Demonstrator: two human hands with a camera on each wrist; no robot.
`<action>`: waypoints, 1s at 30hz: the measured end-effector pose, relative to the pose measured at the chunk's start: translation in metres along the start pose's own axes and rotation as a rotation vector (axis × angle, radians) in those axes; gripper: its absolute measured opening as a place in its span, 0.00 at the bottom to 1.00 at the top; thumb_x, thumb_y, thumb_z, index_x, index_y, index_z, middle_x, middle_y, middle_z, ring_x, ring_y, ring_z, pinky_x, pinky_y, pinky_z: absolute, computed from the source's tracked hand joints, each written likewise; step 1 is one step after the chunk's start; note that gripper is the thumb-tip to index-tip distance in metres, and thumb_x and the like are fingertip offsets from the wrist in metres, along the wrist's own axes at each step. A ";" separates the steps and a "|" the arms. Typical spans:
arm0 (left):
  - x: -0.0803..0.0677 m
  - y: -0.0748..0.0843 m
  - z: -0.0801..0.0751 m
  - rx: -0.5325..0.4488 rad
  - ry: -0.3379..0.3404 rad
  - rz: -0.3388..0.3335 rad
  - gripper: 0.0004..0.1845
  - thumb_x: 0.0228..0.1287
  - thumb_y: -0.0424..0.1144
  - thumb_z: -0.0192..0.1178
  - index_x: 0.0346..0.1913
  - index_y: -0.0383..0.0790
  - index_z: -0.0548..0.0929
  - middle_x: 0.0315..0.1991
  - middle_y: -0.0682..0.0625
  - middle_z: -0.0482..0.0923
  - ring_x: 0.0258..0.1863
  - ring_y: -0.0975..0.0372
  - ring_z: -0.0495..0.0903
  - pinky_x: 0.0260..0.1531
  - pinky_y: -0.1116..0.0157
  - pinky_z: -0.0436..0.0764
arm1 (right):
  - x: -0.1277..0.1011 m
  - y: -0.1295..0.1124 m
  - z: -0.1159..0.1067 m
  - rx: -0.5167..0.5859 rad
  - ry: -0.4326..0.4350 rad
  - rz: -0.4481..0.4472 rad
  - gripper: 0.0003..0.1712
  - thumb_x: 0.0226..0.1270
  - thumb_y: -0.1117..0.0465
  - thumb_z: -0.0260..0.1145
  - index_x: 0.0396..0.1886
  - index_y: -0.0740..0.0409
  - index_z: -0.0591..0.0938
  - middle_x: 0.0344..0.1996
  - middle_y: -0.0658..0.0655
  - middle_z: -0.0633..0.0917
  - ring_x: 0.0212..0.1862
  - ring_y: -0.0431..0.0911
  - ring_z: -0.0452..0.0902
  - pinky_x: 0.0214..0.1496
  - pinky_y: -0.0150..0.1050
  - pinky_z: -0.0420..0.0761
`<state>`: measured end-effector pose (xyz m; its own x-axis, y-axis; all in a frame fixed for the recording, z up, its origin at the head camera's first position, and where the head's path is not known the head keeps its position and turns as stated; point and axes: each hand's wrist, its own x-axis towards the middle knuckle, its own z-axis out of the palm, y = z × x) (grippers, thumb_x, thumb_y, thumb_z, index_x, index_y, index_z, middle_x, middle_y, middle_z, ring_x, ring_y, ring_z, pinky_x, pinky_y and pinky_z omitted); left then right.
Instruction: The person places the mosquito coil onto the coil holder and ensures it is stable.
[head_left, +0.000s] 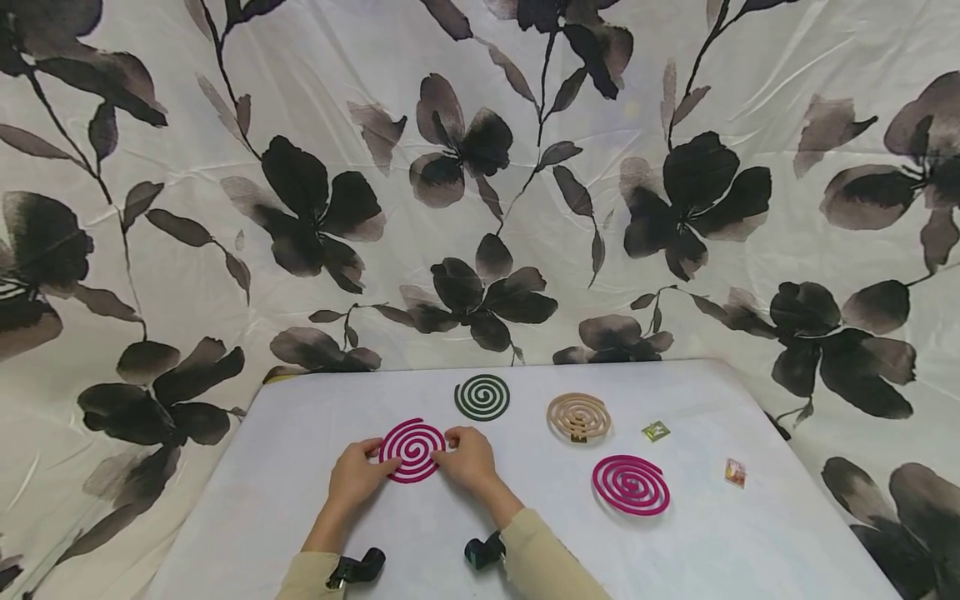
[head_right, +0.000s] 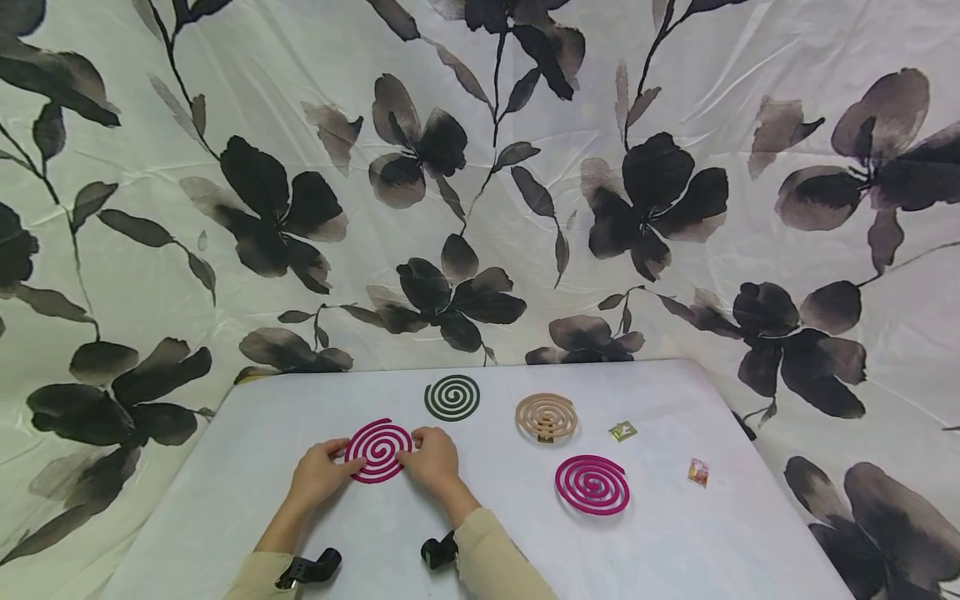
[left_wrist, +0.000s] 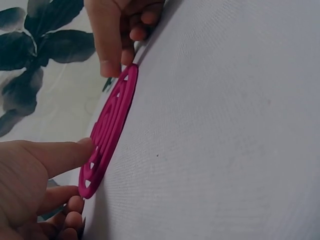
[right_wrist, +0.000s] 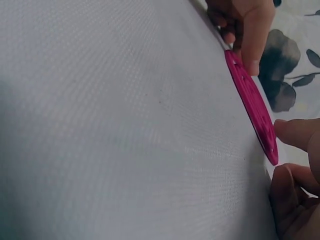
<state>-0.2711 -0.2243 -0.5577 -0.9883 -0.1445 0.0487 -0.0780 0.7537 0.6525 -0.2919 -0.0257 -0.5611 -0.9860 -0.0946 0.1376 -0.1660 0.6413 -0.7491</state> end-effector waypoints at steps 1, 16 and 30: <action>0.000 0.000 0.000 0.000 0.004 -0.003 0.30 0.46 0.48 0.66 0.50 0.31 0.75 0.41 0.41 0.76 0.43 0.49 0.73 0.39 0.50 0.70 | 0.000 0.000 0.000 -0.007 0.000 -0.001 0.20 0.44 0.52 0.71 0.36 0.59 0.81 0.23 0.48 0.76 0.26 0.38 0.66 0.30 0.33 0.69; -0.004 0.004 0.006 -0.067 0.077 -0.029 0.27 0.44 0.46 0.68 0.48 0.38 0.77 0.34 0.49 0.78 0.32 0.59 0.72 0.29 0.63 0.67 | -0.002 -0.005 -0.003 -0.048 -0.016 0.040 0.23 0.42 0.49 0.71 0.38 0.56 0.82 0.21 0.44 0.74 0.25 0.38 0.66 0.28 0.33 0.67; -0.007 0.005 0.009 -0.596 0.019 -0.213 0.18 0.49 0.36 0.66 0.46 0.38 0.78 0.36 0.45 0.78 0.32 0.61 0.77 0.27 0.70 0.78 | -0.004 -0.004 -0.001 0.231 0.024 0.150 0.20 0.42 0.55 0.72 0.37 0.58 0.80 0.28 0.48 0.79 0.33 0.39 0.73 0.33 0.33 0.74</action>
<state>-0.2660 -0.2143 -0.5614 -0.9561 -0.2678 -0.1186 -0.1808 0.2212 0.9583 -0.2875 -0.0273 -0.5575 -0.9996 0.0079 0.0273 -0.0207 0.4558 -0.8898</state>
